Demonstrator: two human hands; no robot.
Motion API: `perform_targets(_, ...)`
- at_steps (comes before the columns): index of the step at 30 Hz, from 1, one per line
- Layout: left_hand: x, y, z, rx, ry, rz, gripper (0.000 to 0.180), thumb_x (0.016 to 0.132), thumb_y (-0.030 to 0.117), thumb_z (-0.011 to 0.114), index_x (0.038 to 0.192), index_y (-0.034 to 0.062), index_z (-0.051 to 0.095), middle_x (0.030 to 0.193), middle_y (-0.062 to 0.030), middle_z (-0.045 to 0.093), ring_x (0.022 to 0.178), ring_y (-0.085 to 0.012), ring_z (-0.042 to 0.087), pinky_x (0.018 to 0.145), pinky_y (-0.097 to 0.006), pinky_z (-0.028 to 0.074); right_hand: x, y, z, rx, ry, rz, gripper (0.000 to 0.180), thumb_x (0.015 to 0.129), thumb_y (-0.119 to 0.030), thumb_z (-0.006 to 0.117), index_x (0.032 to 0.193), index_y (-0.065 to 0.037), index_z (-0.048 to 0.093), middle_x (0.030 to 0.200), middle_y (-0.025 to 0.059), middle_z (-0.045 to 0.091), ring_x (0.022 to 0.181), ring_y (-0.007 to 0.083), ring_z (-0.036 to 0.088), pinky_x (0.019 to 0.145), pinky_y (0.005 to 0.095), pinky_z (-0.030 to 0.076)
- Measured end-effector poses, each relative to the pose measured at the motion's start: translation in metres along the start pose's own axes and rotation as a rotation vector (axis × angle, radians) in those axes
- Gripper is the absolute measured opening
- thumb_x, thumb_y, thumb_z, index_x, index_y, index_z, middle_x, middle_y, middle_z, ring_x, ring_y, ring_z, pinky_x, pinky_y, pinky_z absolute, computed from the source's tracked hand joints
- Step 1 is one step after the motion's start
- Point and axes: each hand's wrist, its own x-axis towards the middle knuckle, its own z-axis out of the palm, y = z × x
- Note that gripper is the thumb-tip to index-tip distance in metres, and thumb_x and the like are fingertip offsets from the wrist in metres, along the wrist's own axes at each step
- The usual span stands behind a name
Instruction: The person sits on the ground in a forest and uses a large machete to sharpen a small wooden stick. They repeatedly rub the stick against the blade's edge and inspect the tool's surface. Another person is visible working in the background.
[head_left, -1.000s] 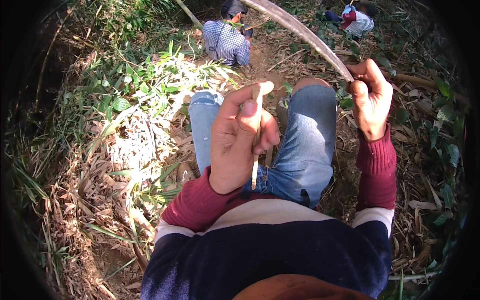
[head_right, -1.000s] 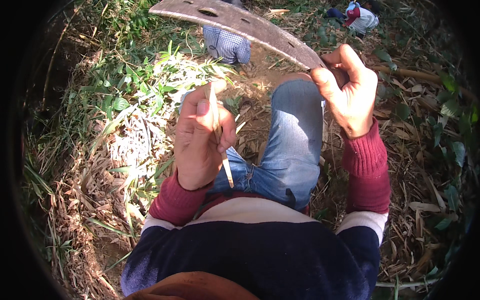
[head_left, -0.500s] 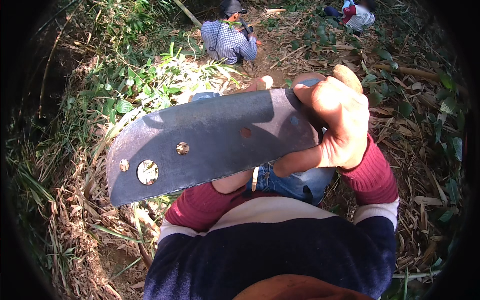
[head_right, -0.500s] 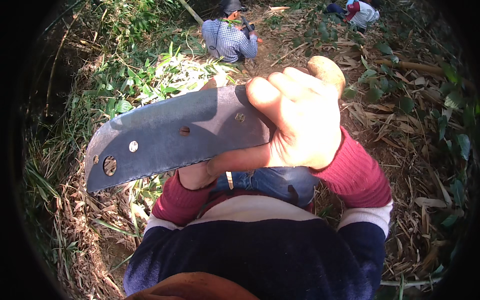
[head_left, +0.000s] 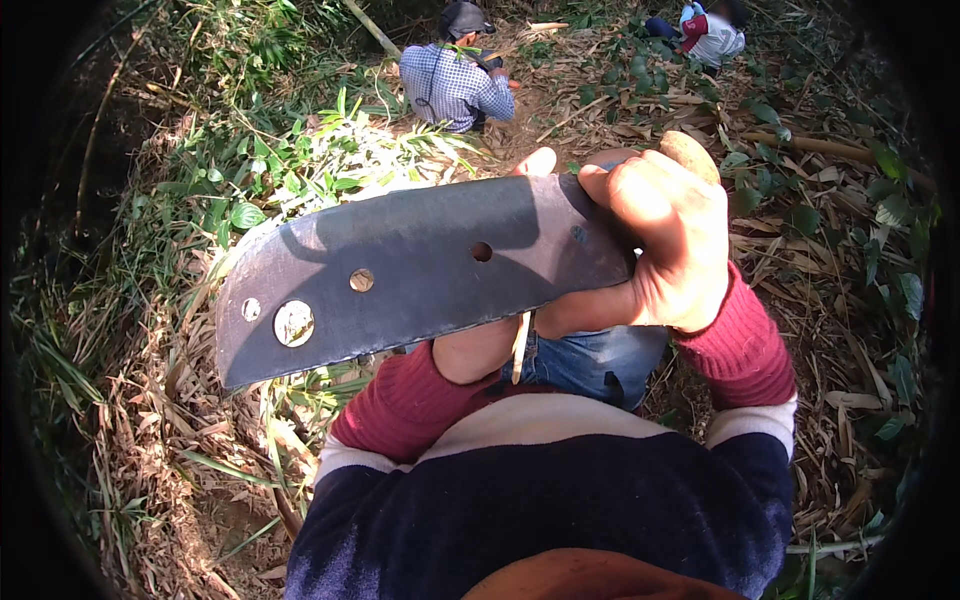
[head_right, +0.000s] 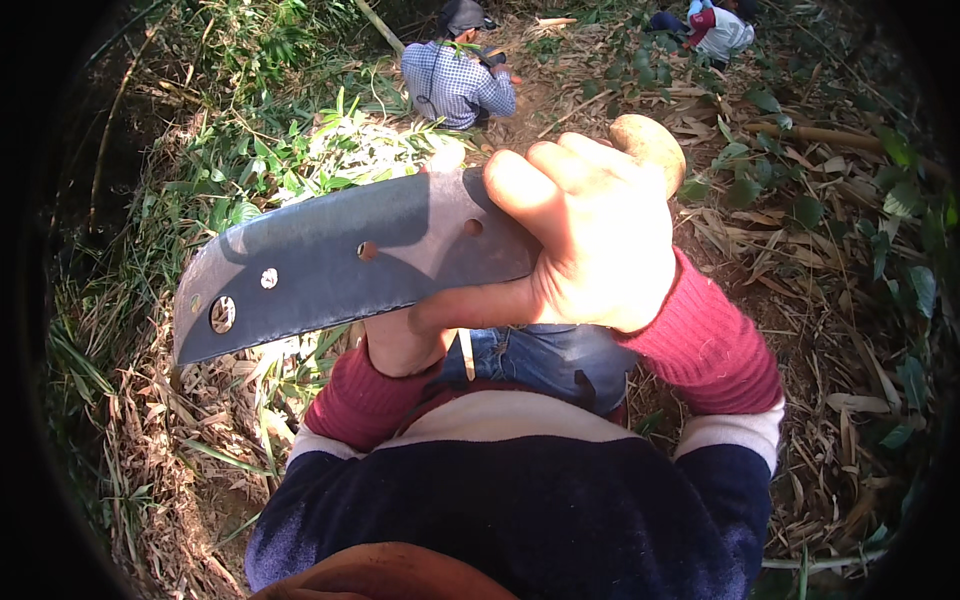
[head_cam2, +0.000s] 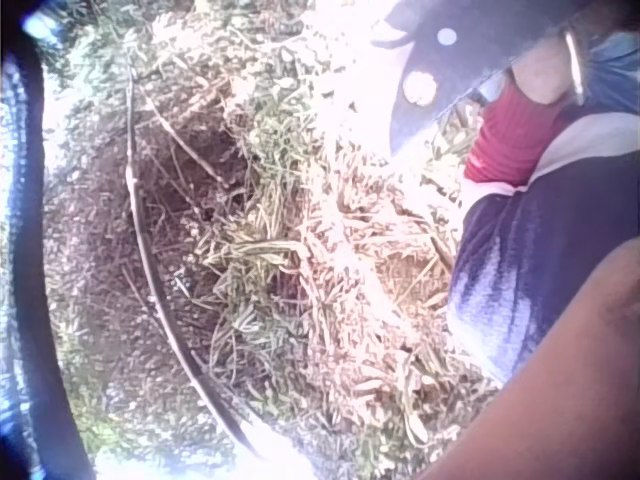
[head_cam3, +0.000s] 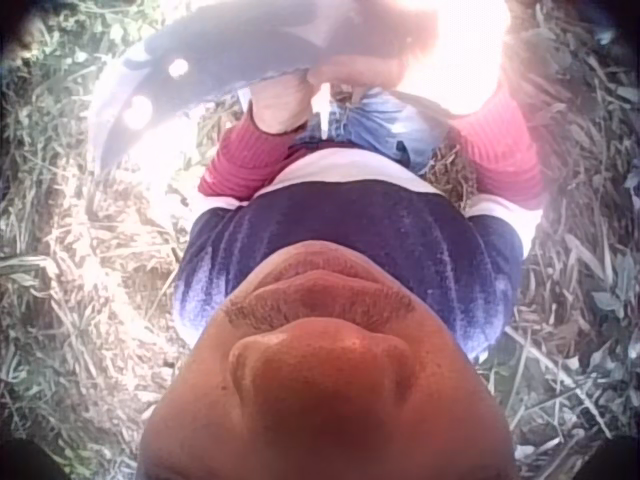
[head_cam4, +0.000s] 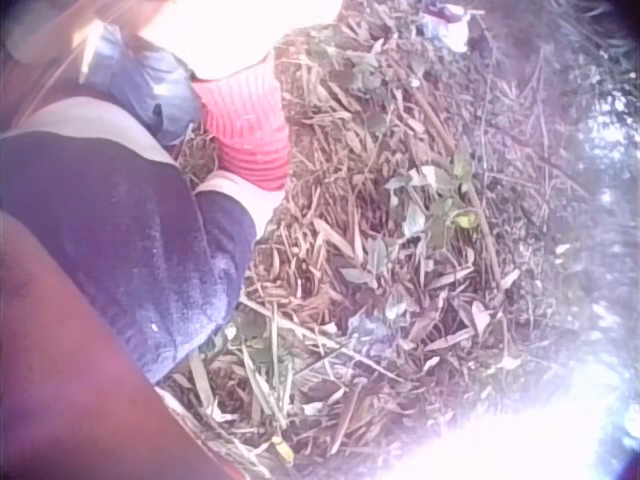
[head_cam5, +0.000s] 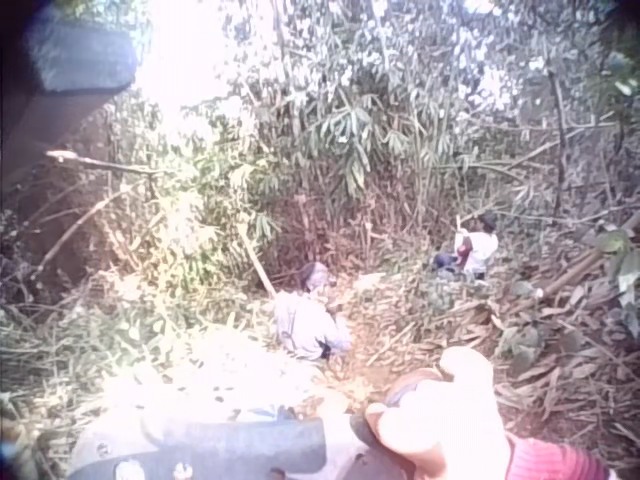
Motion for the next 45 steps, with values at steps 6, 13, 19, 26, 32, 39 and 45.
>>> perform_targets(6,-0.007,-0.012,-0.020,0.134,0.016,0.055,0.046,0.109,0.032,0.047,0.146,0.0037,0.046,0.123,-0.0171,0.065,0.098,-0.0198,0.064,0.080,-0.032,0.053,-0.001,0.007,0.011,-0.004,0.005,0.003,0.077,0.052,-0.085,0.075,0.076,-0.014,0.058,0.058,-0.0004,0.046,0.051,0.0191,0.050,0.065,0.0380,0.033)
perform_targets(13,-0.018,-0.007,-0.031,0.128,-0.023,0.005,0.043,0.108,0.027,0.049,0.143,0.0022,0.050,0.116,-0.0150,0.066,0.087,-0.0150,0.062,0.072,-0.027,0.050,0.004,0.030,0.013,-0.094,-0.019,-0.080,0.076,0.058,-0.079,0.077,0.078,-0.008,0.061,0.060,0.0020,0.049,0.053,0.0213,0.052,0.060,0.0357,0.037)
perform_targets(19,-0.008,0.009,-0.008,0.163,0.001,0.095,0.038,0.108,0.014,0.049,0.145,0.0033,0.053,0.098,-0.0072,0.067,0.063,-0.0046,0.050,0.051,-0.018,0.036,-0.015,0.090,-0.013,0.111,0.105,0.511,0.048,0.085,-0.046,0.082,0.083,-0.002,0.062,0.060,0.0027,0.060,0.054,0.0067,0.052,0.051,0.0246,0.042)
perform_targets(26,0.003,0.008,-0.003,0.052,-0.021,0.089,0.037,0.108,0.016,0.048,0.141,0.0001,0.053,0.092,-0.0059,0.063,0.059,-0.0064,0.046,0.052,-0.020,0.037,-0.019,0.039,-0.011,0.393,0.155,0.352,0.068,0.072,-0.059,0.089,0.089,0.002,0.062,0.070,0.0050,0.061,0.064,0.0076,0.054,0.058,0.0242,0.046)
perform_targets(32,0.001,0.005,-0.013,0.072,-0.057,0.070,0.039,0.107,0.018,0.050,0.142,0.0000,0.052,0.092,-0.0067,0.064,0.057,-0.0068,0.046,0.051,-0.020,0.037,-0.011,0.012,-0.020,0.204,-0.110,0.029,0.106,0.044,-0.077,0.086,0.106,0.006,0.065,0.087,0.0135,0.068,0.075,0.0275,0.069,0.070,0.0349,0.051)
perform_targets(39,-0.001,0.013,-0.008,0.107,-0.052,0.047,0.041,0.107,0.020,0.051,0.143,-0.0002,0.051,0.093,-0.0076,0.065,0.056,-0.0073,0.046,0.051,-0.021,0.037,-0.009,0.002,-0.008,0.279,-0.044,-0.062,0.115,0.038,-0.067,0.091,0.127,-0.002,0.057,0.093,0.0118,0.069,0.077,0.0335,0.070,0.066,0.0394,0.046)
perform_targets(45,0.002,0.000,-0.005,0.161,-0.034,0.066,0.043,0.107,0.022,0.052,0.144,-0.0003,0.051,0.093,-0.0084,0.066,0.055,-0.0077,0.046,0.050,-0.021,0.037,0.000,0.008,0.007,0.118,0.020,-0.030,0.077,0.049,-0.078,0.083,0.080,-0.011,0.060,0.059,0.0006,0.047,0.054,0.0208,0.053,0.056,0.0356,0.033)
